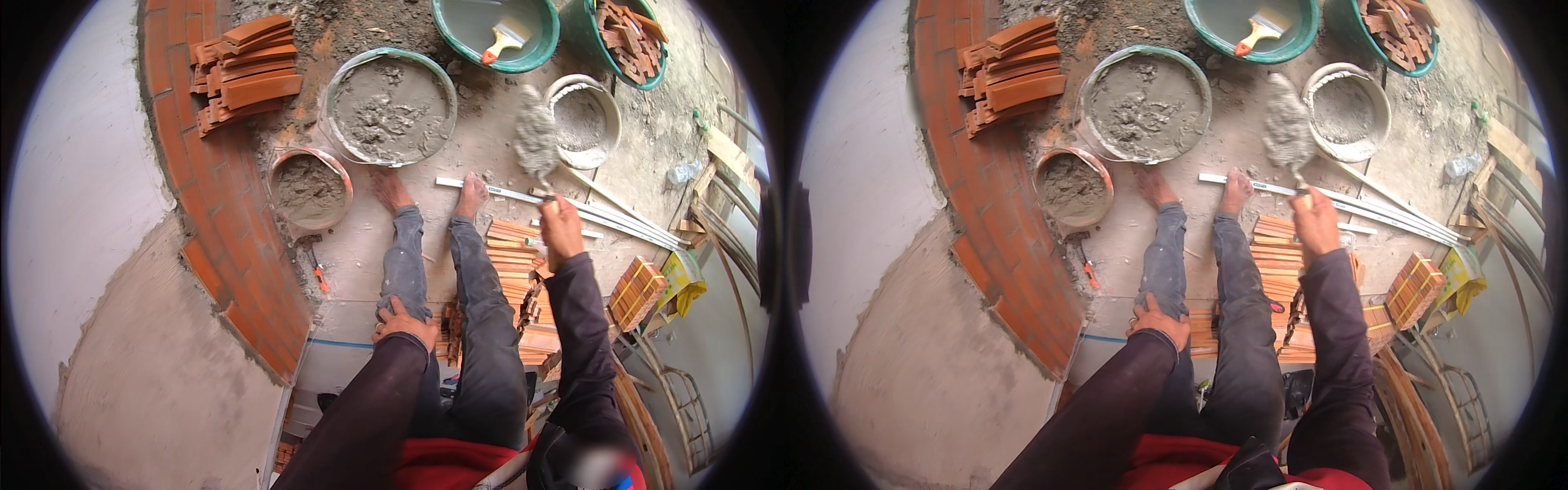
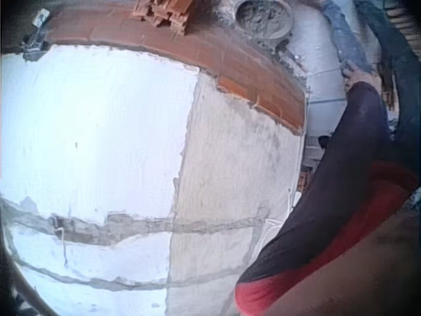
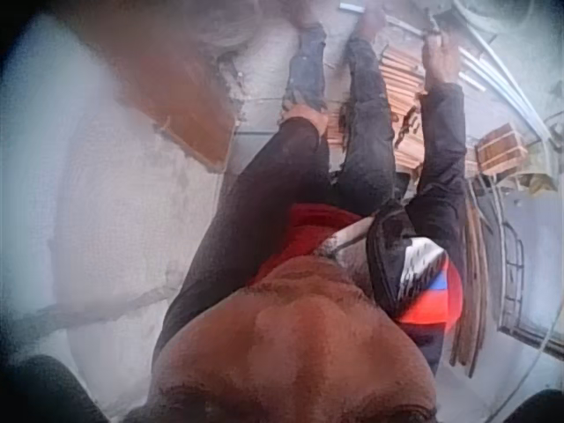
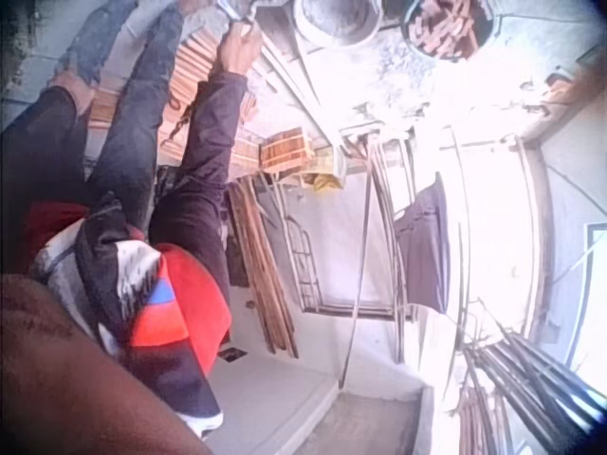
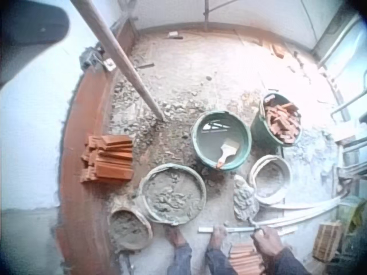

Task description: The person applies mortar to bricks with a trowel and places them on a wall, tapping them with a hammer to align them with a string line.

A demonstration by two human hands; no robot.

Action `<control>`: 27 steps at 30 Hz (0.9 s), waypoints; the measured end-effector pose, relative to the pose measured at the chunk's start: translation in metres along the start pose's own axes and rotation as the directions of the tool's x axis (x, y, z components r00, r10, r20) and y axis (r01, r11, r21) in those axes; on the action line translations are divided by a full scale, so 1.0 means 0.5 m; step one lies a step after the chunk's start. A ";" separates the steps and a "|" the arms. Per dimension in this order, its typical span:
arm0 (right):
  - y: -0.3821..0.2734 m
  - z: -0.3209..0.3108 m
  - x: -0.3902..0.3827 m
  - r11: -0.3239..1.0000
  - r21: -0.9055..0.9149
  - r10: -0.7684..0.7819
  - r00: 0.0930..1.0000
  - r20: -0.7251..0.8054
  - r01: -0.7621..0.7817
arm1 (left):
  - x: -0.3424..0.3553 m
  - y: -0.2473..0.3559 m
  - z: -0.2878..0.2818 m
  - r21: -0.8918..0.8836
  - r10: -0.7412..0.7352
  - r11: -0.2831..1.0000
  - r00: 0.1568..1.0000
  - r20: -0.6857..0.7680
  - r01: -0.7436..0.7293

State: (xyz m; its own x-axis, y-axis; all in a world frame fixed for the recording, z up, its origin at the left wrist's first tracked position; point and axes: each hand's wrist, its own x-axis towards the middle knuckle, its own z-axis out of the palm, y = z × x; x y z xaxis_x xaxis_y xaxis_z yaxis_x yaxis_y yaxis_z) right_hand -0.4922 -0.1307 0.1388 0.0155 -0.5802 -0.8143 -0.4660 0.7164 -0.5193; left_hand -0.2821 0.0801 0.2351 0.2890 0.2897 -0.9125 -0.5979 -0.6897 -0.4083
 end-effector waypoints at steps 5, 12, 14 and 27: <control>-0.012 0.210 0.063 0.956 -0.255 -0.092 0.972 0.214 0.147 | 0.011 -0.016 -0.028 -0.009 -0.024 1.000 1.000 -0.001 0.024; -0.027 0.435 0.161 0.916 -0.385 -0.032 0.977 0.211 0.113 | 0.022 -0.037 -0.034 -0.066 0.006 0.998 1.000 -0.020 -0.008; -0.027 0.464 0.161 0.919 -0.390 0.026 0.977 0.212 0.060 | 0.025 -0.042 -0.038 -0.088 0.004 0.996 1.000 -0.012 -0.005; 0.058 0.483 0.143 0.926 -0.366 -0.072 0.995 0.076 0.095 | 0.031 -0.059 -0.064 -0.081 0.025 0.996 1.000 0.012 -0.024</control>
State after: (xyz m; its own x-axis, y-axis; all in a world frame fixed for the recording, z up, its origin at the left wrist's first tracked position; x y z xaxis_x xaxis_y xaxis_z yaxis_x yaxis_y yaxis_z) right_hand -0.2910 -0.0581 0.0029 0.1163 -0.5990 -0.7922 -0.7537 0.4662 -0.4631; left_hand -0.2360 0.0839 0.2338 0.2649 0.2802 -0.9227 -0.5422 -0.7480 -0.3828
